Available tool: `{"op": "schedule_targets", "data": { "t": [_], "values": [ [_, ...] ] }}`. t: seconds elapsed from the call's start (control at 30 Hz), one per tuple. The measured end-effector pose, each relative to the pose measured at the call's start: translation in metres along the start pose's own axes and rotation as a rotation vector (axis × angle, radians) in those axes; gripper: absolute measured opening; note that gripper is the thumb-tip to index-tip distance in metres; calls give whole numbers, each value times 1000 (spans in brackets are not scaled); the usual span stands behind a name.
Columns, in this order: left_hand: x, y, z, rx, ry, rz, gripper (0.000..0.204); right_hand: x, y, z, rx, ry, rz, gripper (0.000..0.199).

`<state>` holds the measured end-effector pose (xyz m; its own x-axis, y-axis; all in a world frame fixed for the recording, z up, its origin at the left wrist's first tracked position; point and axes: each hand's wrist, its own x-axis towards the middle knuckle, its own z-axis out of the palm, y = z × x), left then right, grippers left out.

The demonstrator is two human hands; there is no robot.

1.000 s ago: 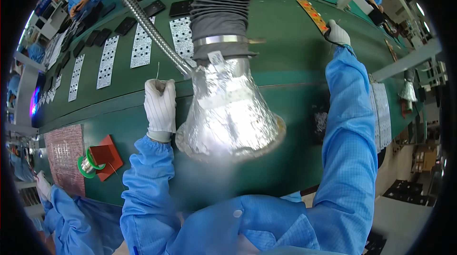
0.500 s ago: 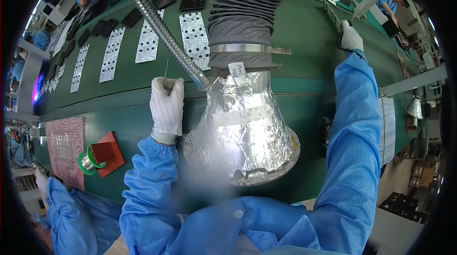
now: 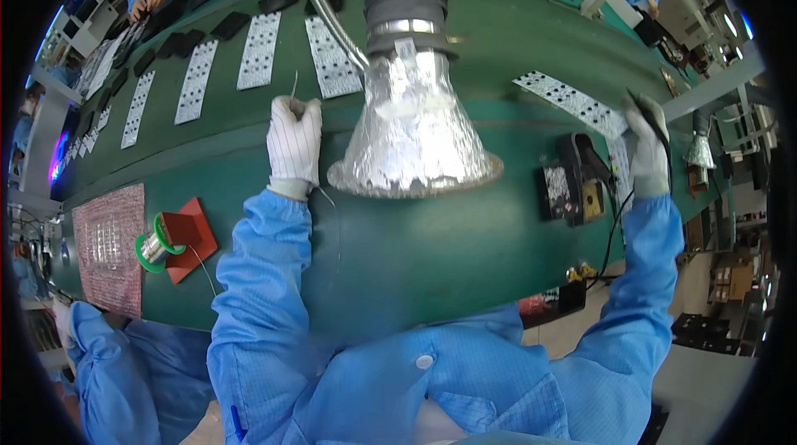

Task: Soldering components onto printed circuit boards at an assembly station.

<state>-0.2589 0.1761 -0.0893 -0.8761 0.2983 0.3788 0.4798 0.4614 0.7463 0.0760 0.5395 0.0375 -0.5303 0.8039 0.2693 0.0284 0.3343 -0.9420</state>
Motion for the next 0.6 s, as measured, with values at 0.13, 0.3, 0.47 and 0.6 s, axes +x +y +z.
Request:
{"op": "schedule_targets", "data": {
  "t": [0.13, 0.3, 0.47, 0.6],
  "values": [
    [1, -5, -10, 496, 83, 650, 30, -127, 11, 9, 179, 64, -6, 44],
    [-11, 31, -10, 11, 43, -101, 38, -219, 22, 46, 62, -149, 23, 38],
    [-72, 56, -41, -97, -147, -229, 39, -202, 7, 40, -272, -330, -341, 28],
    [-151, 90, -64, 111, -322, -154, 33, -190, 14, 45, -481, -208, -495, 31]
  ]
}}
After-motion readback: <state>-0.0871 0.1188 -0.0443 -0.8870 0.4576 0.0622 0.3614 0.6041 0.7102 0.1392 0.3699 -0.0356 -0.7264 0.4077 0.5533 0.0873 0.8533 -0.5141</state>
